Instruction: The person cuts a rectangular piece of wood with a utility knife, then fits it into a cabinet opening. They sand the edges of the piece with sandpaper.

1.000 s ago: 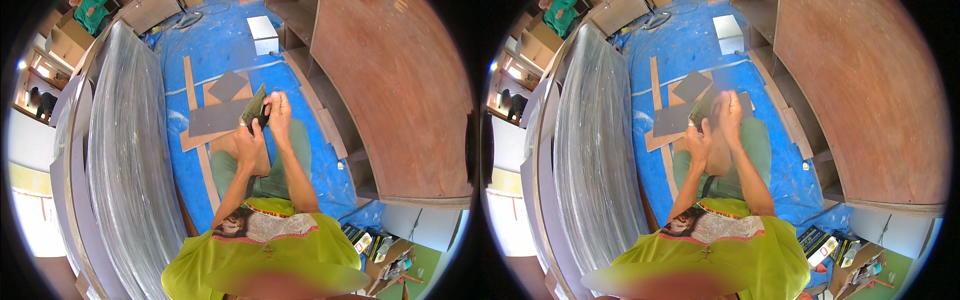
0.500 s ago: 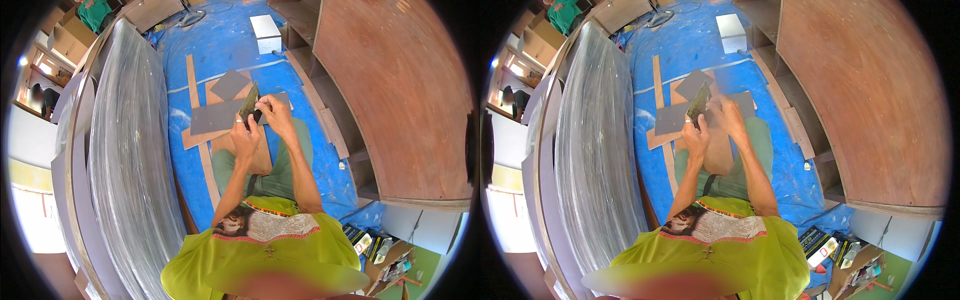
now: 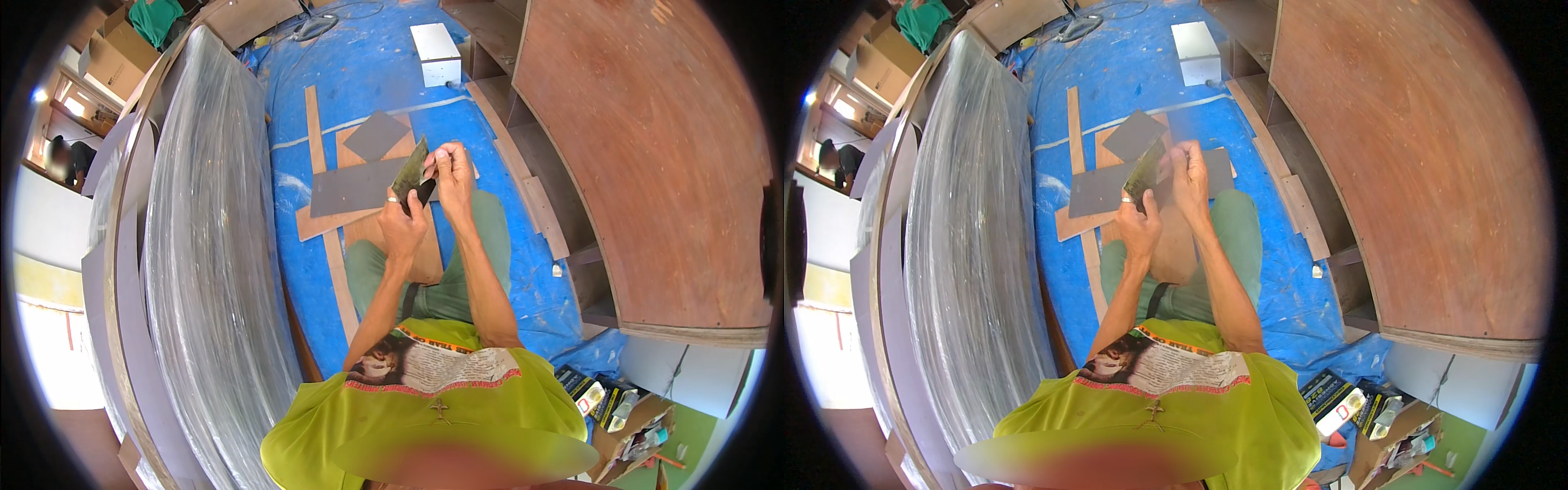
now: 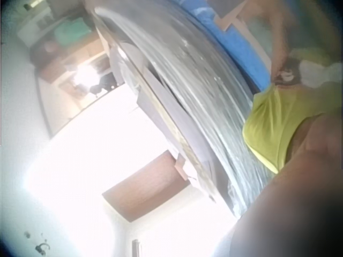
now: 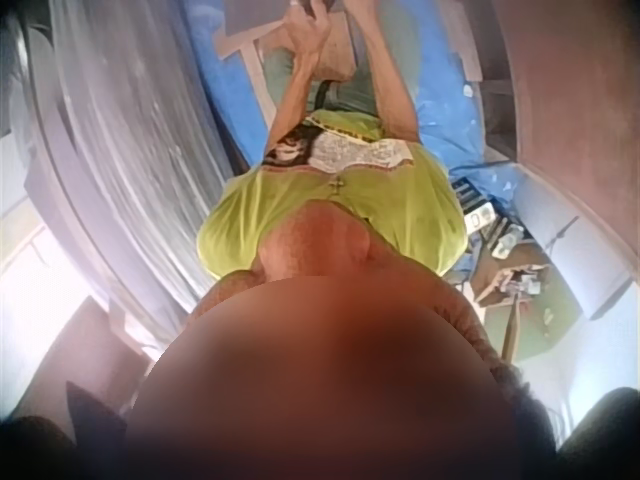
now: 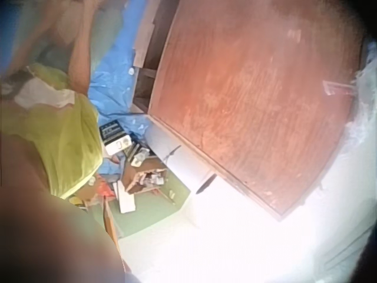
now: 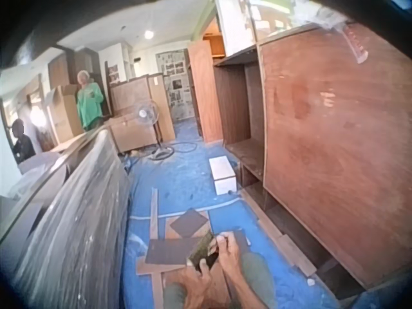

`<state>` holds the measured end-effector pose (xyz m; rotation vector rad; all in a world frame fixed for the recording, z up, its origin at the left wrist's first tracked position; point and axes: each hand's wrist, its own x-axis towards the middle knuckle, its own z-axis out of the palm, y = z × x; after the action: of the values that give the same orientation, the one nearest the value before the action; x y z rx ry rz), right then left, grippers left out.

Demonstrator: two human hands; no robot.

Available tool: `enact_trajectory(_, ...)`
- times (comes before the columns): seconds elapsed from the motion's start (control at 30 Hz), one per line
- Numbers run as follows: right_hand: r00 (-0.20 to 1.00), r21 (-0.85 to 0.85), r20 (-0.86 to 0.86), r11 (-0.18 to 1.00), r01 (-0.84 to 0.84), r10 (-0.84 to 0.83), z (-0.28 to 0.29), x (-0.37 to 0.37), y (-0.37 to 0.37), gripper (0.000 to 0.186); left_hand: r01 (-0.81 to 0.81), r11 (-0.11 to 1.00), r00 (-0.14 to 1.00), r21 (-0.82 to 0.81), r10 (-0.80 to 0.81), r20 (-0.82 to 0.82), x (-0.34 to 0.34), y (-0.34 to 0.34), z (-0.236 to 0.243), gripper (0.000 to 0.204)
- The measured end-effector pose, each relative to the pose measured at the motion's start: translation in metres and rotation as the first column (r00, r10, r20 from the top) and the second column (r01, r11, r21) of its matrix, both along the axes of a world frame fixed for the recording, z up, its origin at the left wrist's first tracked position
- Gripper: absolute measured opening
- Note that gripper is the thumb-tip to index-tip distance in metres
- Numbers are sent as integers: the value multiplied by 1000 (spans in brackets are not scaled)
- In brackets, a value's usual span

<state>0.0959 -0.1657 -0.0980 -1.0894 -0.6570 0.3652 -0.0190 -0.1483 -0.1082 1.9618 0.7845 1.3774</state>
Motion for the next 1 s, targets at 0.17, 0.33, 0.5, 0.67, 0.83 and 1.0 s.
enact_trajectory(0.17,988,-109,-76,984,-144,136,-3,7,-7,11,-47,998,998,37,48,-46,1,-2,-8,33)
enact_trajectory(0.33,958,-127,-206,965,-228,199,-1,5,-17,11,-47,995,997,82,51,-50,4,-2,-11,33)
enact_trajectory(0.5,972,-419,-8,882,-215,233,7,11,-26,19,-51,988,995,146,62,-72,1,-2,-11,30)
enact_trajectory(0.67,878,-349,479,923,163,26,14,7,-33,16,-46,996,999,73,46,-1,2,1,-5,24)
enact_trajectory(0.83,890,-58,426,977,206,-163,15,-3,-21,18,9,997,993,76,-18,119,9,2,-1,22)
enact_trajectory(1.0,966,-32,195,983,178,-169,3,-1,-10,19,16,1000,998,-20,-14,58,7,-5,-3,20)
